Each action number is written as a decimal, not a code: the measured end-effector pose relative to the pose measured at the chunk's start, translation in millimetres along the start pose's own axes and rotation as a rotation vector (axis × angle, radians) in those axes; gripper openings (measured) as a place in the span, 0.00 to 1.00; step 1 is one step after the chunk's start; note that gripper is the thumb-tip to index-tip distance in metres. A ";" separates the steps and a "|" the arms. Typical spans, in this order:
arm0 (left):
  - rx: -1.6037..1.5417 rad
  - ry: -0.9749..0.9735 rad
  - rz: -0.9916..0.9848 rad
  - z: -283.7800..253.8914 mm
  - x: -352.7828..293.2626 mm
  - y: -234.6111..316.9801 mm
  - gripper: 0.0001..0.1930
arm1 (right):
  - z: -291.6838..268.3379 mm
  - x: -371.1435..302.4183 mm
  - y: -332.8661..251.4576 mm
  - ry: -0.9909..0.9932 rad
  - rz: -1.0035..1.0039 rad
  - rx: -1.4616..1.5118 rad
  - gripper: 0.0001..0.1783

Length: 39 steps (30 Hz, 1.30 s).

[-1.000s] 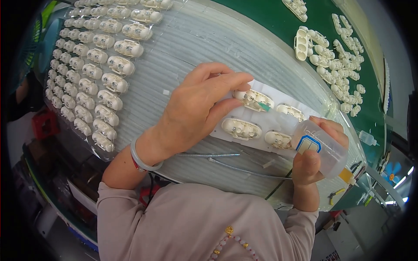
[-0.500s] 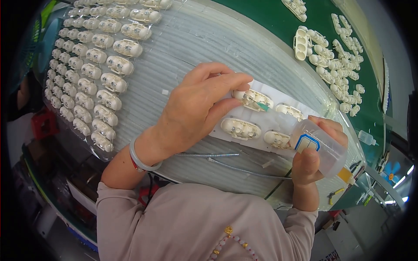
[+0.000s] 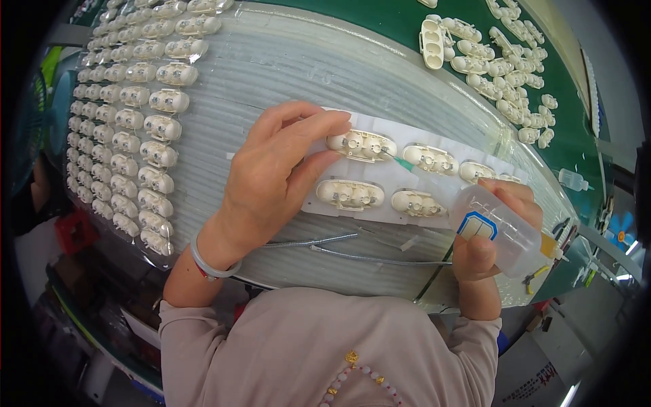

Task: The person assembles small plastic components by inserting internal inserts into plastic housings with a metal pick tool, then applies liquid adhesive from a squeeze bottle to secure the parts.

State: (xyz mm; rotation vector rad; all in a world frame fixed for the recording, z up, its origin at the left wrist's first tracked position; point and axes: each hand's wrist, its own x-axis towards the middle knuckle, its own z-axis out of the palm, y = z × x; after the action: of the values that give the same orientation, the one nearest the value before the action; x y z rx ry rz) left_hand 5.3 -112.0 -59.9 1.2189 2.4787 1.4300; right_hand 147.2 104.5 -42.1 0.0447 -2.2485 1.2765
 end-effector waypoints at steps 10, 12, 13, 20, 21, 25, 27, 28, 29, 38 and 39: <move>0.010 -0.022 0.000 -1.3 0.1 0.6 0.19 | 5.8 0.6 3.3 0.013 -0.039 -0.021 0.33; 0.022 -0.025 0.007 -1.6 0.2 0.7 0.19 | 4.6 1.0 1.7 0.001 -0.043 -0.037 0.34; 0.019 -0.025 0.009 -1.6 0.1 0.6 0.19 | 3.0 1.0 -0.4 0.008 -0.015 -0.029 0.34; 0.037 -0.015 0.025 -2.7 1.6 1.7 0.19 | -31.2 -21.7 -16.3 0.184 0.154 -0.197 0.33; 0.057 -0.031 0.014 -3.1 1.1 2.2 0.19 | -31.9 -26.5 -14.9 0.194 0.158 -0.210 0.33; 0.047 -0.059 -0.018 -1.8 1.5 5.8 0.19 | -25.1 -36.8 -7.7 0.239 0.143 -0.186 0.32; 0.076 -0.057 -0.007 -1.6 1.3 4.3 0.20 | -24.0 -35.6 -4.1 0.253 0.118 -0.115 0.34; 0.078 -0.064 -0.002 -1.6 1.1 4.4 0.20 | -24.1 -33.8 -2.7 0.218 0.076 -0.144 0.33; 0.080 -0.059 -0.007 -1.7 0.8 4.6 0.19 | -24.0 -32.8 -1.8 0.181 0.034 -0.174 0.33; 0.089 -0.051 -0.021 -0.9 0.6 5.8 0.19 | -22.4 -29.5 -4.1 0.146 0.066 -0.192 0.32; 0.093 -0.049 -0.024 -0.8 0.7 6.4 0.19 | -22.9 -28.8 -5.6 0.149 0.067 -0.195 0.32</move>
State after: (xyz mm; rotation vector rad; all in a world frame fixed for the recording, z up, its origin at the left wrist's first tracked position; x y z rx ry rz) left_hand 8.4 -110.3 -54.4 1.2190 2.5442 1.2768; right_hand 183.5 113.1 -42.2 -0.1932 -2.2493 1.0510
